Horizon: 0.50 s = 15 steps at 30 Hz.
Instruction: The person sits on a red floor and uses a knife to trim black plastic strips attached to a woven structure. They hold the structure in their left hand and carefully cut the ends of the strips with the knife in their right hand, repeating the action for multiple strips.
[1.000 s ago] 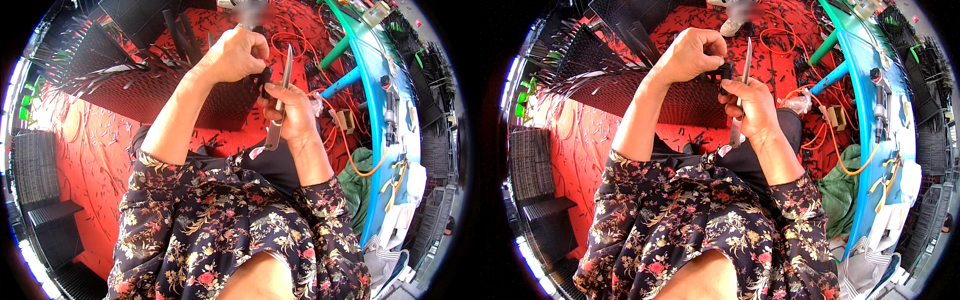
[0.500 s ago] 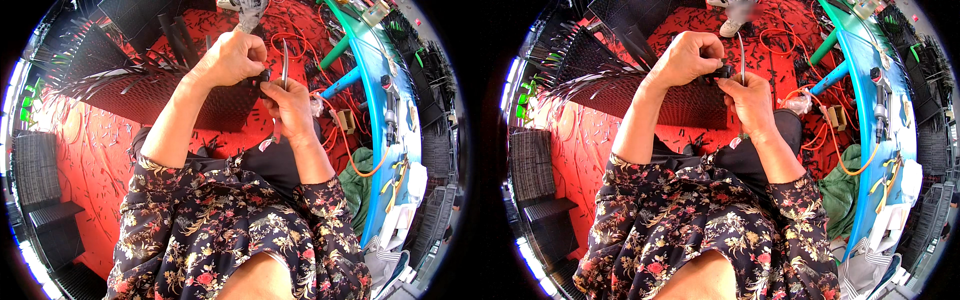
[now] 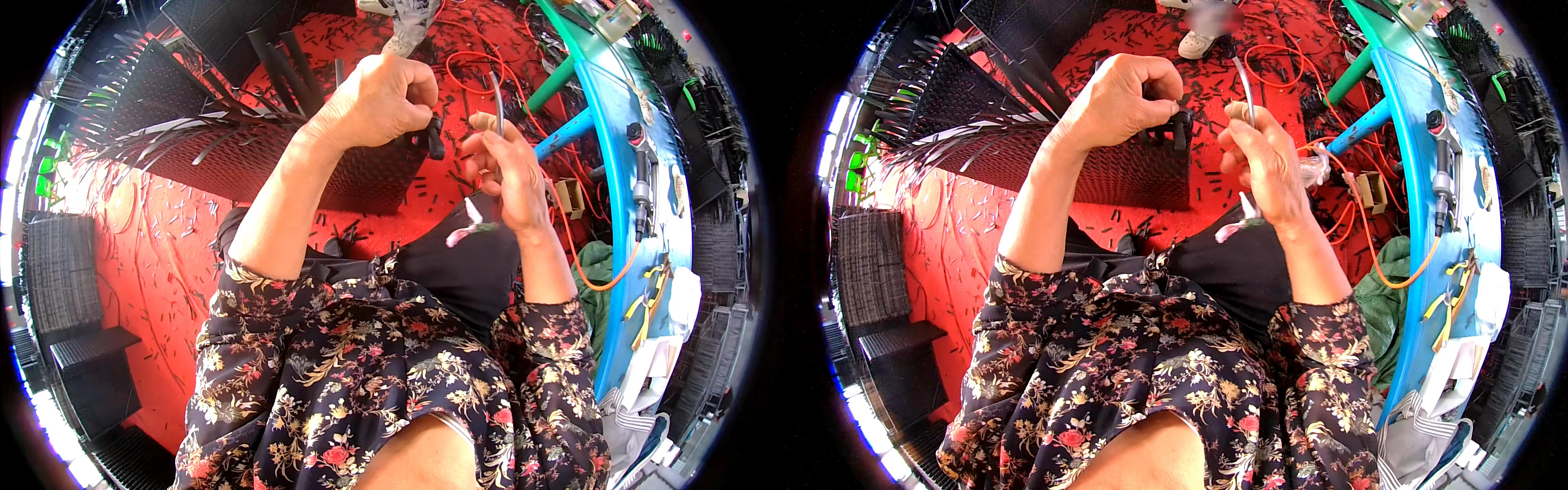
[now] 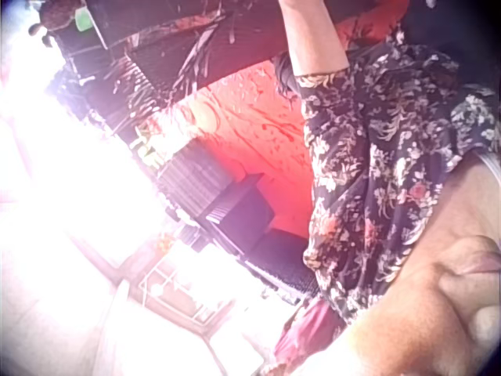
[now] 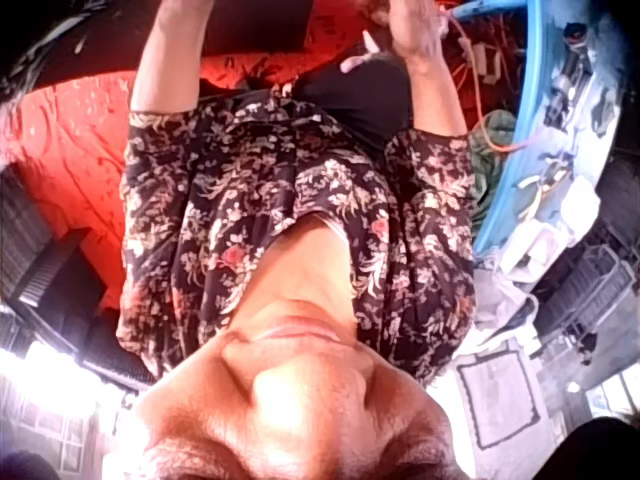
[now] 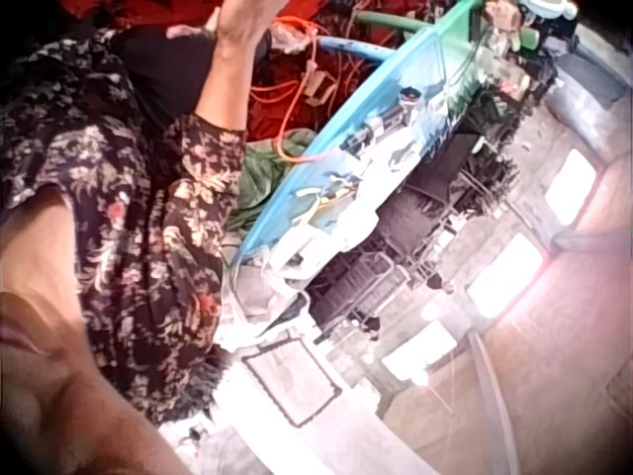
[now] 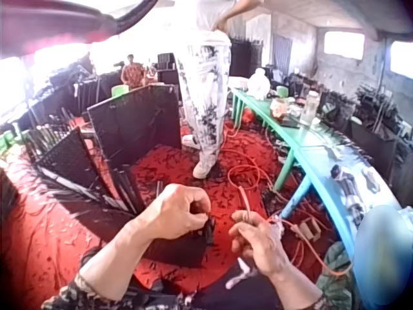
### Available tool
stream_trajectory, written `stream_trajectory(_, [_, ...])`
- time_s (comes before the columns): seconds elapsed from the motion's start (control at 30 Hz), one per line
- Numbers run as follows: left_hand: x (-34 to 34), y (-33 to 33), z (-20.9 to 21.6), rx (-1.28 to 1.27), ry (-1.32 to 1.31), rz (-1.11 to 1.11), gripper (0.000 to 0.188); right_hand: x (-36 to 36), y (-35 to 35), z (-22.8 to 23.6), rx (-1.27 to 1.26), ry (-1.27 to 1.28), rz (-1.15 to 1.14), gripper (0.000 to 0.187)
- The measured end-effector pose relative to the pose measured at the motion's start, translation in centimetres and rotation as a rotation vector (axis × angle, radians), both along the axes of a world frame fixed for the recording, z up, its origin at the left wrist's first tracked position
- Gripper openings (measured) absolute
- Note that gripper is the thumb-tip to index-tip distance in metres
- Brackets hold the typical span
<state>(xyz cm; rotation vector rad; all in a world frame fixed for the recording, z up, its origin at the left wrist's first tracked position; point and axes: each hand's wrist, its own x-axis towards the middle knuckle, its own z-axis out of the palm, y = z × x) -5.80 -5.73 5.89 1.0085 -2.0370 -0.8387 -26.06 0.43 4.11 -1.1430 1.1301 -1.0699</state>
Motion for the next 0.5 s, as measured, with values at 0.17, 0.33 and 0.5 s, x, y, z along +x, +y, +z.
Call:
stream_trajectory(0.17, [0.2, -0.2, -0.1, 0.069, 0.022, -0.032, 0.012, -1.6, 1.3, 0.3, -0.317, 0.426, 0.122, 0.032])
stream_trajectory(0.33, [0.5, 0.0, 0.0, 0.106, -0.026, -0.044, 0.015, -2.5, 0.8, 2.8, -0.718, 0.927, 0.248, 0.033])
stream_trajectory(0.5, [0.7, -0.1, -0.3, 0.109, 0.008, -0.074, 0.013, -1.5, 0.7, 4.7, -0.745, 1.049, 0.280, 0.029])
